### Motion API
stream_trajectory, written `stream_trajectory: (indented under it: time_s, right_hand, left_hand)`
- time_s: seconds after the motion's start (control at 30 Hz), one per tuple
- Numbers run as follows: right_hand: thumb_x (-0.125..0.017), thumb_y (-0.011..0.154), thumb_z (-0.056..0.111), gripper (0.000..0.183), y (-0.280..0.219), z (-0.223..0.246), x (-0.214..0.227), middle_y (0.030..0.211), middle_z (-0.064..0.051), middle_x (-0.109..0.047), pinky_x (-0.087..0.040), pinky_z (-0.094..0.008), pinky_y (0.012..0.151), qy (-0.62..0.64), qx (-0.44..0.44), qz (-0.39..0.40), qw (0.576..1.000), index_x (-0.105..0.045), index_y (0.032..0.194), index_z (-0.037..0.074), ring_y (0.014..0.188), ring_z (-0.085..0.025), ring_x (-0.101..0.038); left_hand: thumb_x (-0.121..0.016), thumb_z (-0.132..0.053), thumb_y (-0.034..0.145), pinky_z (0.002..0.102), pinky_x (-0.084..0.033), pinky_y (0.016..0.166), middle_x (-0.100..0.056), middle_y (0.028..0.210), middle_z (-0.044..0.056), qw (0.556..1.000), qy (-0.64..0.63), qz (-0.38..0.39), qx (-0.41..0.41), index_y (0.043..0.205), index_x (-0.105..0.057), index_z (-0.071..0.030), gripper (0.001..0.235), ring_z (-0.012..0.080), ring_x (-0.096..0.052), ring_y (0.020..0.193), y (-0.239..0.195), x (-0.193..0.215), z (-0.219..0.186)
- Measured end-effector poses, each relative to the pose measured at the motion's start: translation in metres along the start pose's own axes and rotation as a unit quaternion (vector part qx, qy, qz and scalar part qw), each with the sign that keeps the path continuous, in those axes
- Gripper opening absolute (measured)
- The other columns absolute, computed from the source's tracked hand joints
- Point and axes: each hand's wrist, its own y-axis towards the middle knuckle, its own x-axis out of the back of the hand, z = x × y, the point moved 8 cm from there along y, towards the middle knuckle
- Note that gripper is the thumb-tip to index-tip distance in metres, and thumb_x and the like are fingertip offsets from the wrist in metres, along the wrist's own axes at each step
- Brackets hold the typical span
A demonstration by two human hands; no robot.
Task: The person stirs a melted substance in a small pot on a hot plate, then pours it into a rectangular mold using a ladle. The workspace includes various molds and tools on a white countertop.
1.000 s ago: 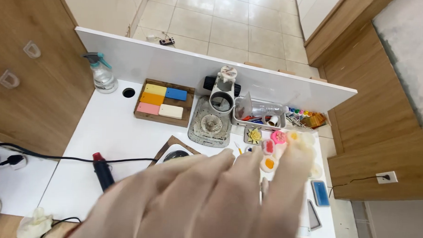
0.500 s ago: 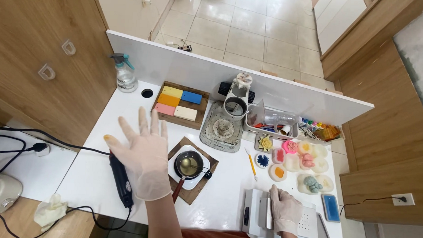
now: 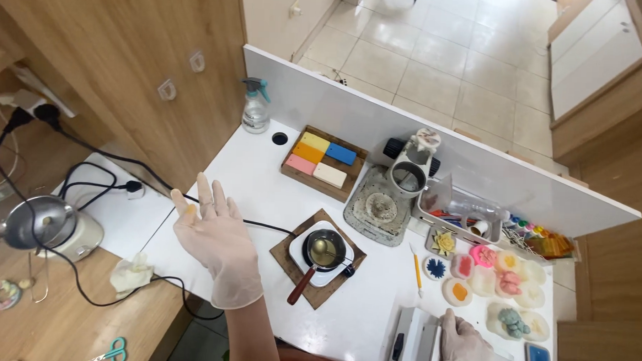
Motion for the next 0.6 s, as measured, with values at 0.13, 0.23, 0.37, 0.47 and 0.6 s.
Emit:
stream_trajectory:
  time_s: [0.13, 0.23, 0.37, 0.47, 0.6]
  right_hand:
    - [-0.049, 0.093, 0.07, 0.063, 0.006, 0.0, -0.004, 0.116, -0.015, -0.078, -0.045, -0.043, 0.11, 0.005, 0.012, 0.01, 1.0, -0.079, 0.122, 0.023, 0.117, -0.037, -0.068]
    - [-0.049, 0.094, 0.069, 0.063, 0.005, -0.002, -0.004, 0.114, -0.018, -0.078, -0.045, -0.043, 0.111, 0.02, 0.006, 0.021, 1.0, -0.08, 0.123, 0.021, 0.116, -0.037, -0.069]
    - [-0.044, 0.099, 0.066, 0.062, -0.007, 0.009, 0.004, 0.111, -0.019, -0.078, -0.043, -0.045, 0.11, 0.003, 0.031, -0.009, 0.999, -0.082, 0.118, 0.02, 0.114, -0.037, -0.069]
    - [-0.041, 0.103, 0.064, 0.062, -0.006, 0.006, 0.005, 0.108, -0.02, -0.077, -0.043, -0.047, 0.106, -0.035, 0.069, -0.045, 0.996, -0.082, 0.114, 0.019, 0.11, -0.039, -0.068]
    - [-0.036, 0.107, 0.061, 0.065, -0.023, 0.02, 0.021, 0.102, -0.021, -0.077, -0.047, -0.048, 0.101, -0.043, 0.107, -0.056, 0.992, -0.083, 0.108, 0.016, 0.104, -0.041, -0.07]
  left_hand:
    - [-0.038, -0.031, 0.091, 0.043, -0.012, 0.125, -0.038, 0.165, 0.01, 1.0, -0.009, -0.007, -0.009, 0.162, -0.016, -0.028, 0.074, 0.0275, -0.03, 0.155, 0.001, 0.028, 0.002]
    - [-0.038, -0.03, 0.097, 0.041, -0.019, 0.128, -0.04, 0.165, 0.012, 0.999, -0.03, -0.038, 0.021, 0.162, -0.019, -0.028, 0.068, 0.0284, -0.033, 0.154, 0.002, 0.053, 0.001]
    - [-0.036, -0.031, 0.101, 0.04, -0.018, 0.124, -0.038, 0.164, 0.011, 1.0, -0.007, -0.01, -0.027, 0.161, -0.022, -0.028, 0.061, 0.0277, -0.032, 0.154, -0.002, 0.074, -0.027]
    - [-0.034, -0.037, 0.103, 0.038, -0.018, 0.124, -0.04, 0.163, 0.01, 0.998, 0.015, -0.042, -0.044, 0.16, -0.024, -0.029, 0.059, 0.0262, -0.032, 0.154, -0.012, 0.085, -0.05]
    - [-0.039, -0.045, 0.104, 0.036, -0.021, 0.128, -0.044, 0.161, 0.009, 0.992, 0.007, -0.125, -0.033, 0.158, -0.021, -0.025, 0.061, 0.0236, -0.034, 0.154, -0.022, 0.1, -0.07]
